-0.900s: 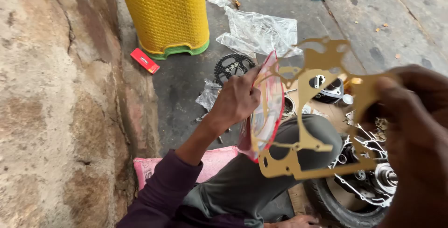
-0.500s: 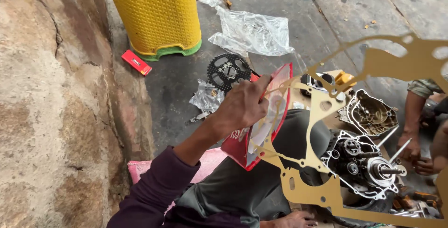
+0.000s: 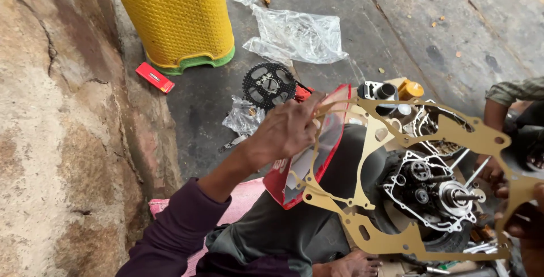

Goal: Replacing engine gaskets and inspecting internal engine components.

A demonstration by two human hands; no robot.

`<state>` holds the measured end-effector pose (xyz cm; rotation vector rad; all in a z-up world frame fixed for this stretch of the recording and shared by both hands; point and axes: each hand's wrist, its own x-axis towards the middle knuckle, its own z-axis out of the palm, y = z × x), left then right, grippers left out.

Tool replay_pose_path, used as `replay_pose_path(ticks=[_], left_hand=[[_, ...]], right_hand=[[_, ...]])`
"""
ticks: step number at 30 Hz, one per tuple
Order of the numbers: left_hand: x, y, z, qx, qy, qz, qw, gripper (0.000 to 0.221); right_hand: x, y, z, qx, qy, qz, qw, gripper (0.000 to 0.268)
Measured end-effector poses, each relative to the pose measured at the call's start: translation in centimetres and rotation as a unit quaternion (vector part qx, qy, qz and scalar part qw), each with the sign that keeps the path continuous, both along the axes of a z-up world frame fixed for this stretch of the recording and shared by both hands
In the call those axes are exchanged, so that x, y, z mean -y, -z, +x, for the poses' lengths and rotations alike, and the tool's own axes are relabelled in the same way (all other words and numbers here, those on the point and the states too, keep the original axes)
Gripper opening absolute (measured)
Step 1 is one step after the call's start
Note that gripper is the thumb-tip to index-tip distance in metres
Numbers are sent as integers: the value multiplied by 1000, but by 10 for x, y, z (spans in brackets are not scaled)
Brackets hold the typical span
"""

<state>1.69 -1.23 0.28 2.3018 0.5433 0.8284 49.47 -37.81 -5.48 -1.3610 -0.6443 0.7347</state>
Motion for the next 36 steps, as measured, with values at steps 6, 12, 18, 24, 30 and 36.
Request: replay_pose_path(ticks=[6, 12, 18, 24, 30, 36], left_hand=[[-4, -19, -6, -19, -7, -33, 999, 44], [-2, -23, -5, -13, 1, -10, 1000, 45], [-5, -20, -7, -5, -18, -27, 999, 44], [-13, -25, -6, -37, -47, -75, 995, 32], [-30, 13, -1, 48, -27, 13, 998, 36], [-18, -17, 1, -92, -90, -119, 985, 46]], right_hand=[[-23, -51, -105, 132, 82, -75, 985, 23], [-48, -69, -159, 83, 66, -176, 979, 23], [-62, -89, -190, 51, 69, -198, 976, 28], [-60, -85, -192, 26, 54, -140, 988, 23], [-61, -76, -187, 2, 19, -106, 994, 20], [-64, -88, -199, -4, 5, -99, 995, 22]])
